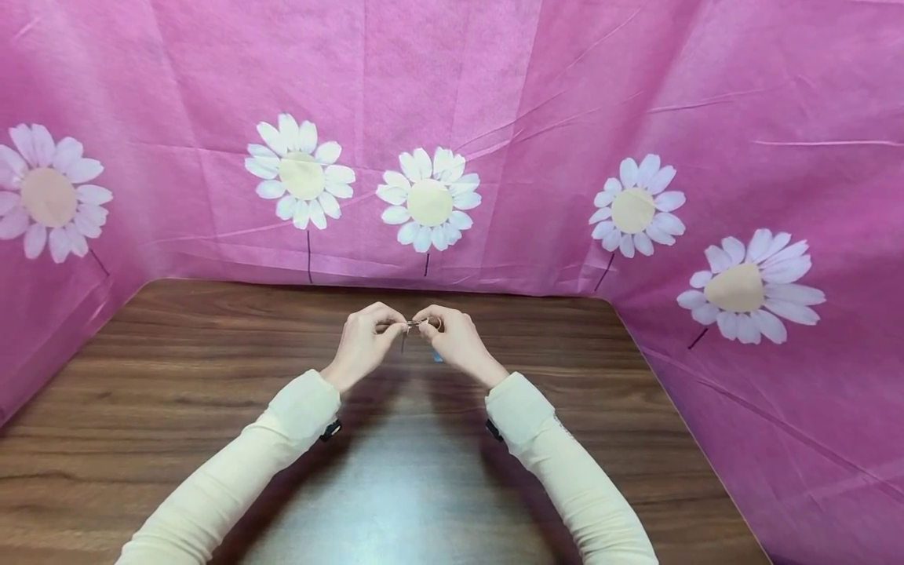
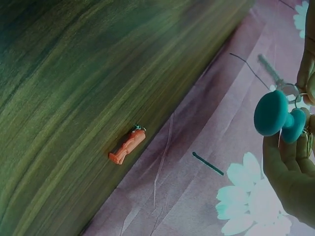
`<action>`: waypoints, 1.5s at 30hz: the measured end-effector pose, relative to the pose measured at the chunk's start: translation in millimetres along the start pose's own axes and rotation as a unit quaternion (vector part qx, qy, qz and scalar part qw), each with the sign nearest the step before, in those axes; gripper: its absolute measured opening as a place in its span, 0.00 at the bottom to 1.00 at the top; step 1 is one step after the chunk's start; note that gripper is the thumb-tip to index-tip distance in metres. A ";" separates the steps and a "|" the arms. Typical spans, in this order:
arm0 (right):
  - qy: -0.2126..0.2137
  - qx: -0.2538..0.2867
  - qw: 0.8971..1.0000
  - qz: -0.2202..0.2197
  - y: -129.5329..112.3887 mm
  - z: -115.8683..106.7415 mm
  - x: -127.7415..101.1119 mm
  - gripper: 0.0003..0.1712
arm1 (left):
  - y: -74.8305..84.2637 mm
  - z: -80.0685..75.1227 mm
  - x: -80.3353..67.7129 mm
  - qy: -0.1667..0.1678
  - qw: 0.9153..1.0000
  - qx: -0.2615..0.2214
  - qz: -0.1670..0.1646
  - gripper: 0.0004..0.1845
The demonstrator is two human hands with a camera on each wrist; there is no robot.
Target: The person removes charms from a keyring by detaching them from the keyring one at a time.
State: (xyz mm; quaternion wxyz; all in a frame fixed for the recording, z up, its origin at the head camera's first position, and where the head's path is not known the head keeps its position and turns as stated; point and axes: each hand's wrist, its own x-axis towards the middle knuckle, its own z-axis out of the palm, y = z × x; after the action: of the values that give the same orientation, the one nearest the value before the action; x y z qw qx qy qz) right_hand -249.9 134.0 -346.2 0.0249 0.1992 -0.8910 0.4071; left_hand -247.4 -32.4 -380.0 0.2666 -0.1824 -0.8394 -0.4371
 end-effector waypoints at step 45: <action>0.010 0.054 0.997 0.059 9.3 -4.6 -5.4 0.08 | 16.1 4.7 5.6 -0.060 0.996 -0.072 0.001 0.04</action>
State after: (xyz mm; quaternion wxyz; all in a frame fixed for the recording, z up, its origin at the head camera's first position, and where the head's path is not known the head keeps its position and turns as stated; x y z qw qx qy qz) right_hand -249.0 144.7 -350.9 -0.0008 0.1428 -0.8776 0.4577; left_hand -244.5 -19.3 -368.6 0.2021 -0.2280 -0.8199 -0.4848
